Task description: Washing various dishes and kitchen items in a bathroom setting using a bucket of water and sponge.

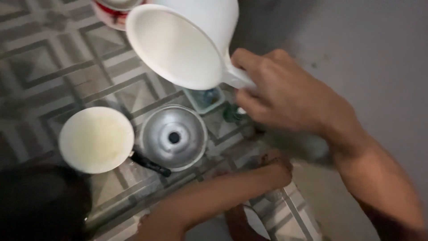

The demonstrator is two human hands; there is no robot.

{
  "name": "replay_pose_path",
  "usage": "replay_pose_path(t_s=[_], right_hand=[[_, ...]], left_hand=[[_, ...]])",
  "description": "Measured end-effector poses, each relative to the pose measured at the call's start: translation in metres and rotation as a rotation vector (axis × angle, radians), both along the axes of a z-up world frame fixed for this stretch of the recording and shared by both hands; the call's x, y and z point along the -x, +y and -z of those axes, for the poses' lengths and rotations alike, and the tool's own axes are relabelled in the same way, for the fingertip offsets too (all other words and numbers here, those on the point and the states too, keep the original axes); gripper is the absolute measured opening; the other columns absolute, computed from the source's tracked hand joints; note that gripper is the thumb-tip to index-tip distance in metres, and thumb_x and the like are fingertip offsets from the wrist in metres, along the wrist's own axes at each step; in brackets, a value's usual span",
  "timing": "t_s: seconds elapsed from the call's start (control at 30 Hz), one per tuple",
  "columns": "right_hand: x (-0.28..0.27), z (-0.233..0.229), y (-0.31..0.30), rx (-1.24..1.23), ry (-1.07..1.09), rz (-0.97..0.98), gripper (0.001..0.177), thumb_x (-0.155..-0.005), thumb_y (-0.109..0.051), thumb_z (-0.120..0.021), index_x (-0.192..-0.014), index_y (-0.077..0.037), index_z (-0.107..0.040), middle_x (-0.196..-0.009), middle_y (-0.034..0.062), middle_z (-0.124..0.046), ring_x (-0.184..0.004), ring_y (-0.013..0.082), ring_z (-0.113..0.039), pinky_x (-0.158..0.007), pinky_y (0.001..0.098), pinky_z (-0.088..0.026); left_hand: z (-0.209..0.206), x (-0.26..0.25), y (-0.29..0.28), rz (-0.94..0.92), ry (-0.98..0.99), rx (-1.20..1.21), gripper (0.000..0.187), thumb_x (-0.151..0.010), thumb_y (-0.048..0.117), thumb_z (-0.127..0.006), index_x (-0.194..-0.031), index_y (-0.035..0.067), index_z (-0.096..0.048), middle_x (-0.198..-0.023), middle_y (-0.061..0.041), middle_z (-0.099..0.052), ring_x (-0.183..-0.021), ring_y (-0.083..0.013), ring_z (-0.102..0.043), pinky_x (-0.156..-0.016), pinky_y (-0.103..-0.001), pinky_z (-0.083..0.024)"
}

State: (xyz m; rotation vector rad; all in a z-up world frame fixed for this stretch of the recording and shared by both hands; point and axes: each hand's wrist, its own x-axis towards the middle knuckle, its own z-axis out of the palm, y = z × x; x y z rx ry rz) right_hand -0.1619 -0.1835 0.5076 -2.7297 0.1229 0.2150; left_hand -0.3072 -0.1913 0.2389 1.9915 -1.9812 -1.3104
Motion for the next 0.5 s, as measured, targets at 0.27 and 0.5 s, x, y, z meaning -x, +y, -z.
replay_pose_path(t_s=[0.27,0.5], right_hand=[[-0.052,0.023,0.028,-0.047,-0.141,-0.265,0.032,-0.088,-0.015,-0.066,-0.109,0.008,-0.058,-0.072,0.0291,-0.063,-0.068,0.0455,-0.066,-0.061,0.0509,-0.049],[-0.109,0.015,0.114,-0.167,-0.314,-0.484,0.028,-0.088,-0.010,-0.065,-0.108,0.008,-0.057,-0.090,0.0316,-0.064,-0.079,0.0472,-0.066,-0.066,0.0491,-0.050]], left_hand=[[-0.006,-0.134,0.056,-0.214,-0.053,0.209,0.024,-0.094,0.029,-0.061,-0.101,0.016,-0.080,-0.108,-0.008,-0.077,-0.101,-0.0293,-0.072,-0.077,-0.052,-0.061],[0.122,-0.279,0.234,-1.031,-0.417,0.336,0.020,-0.085,0.011,-0.061,-0.094,0.013,-0.079,-0.103,-0.015,-0.074,-0.102,-0.0348,-0.071,-0.088,-0.048,-0.057]])
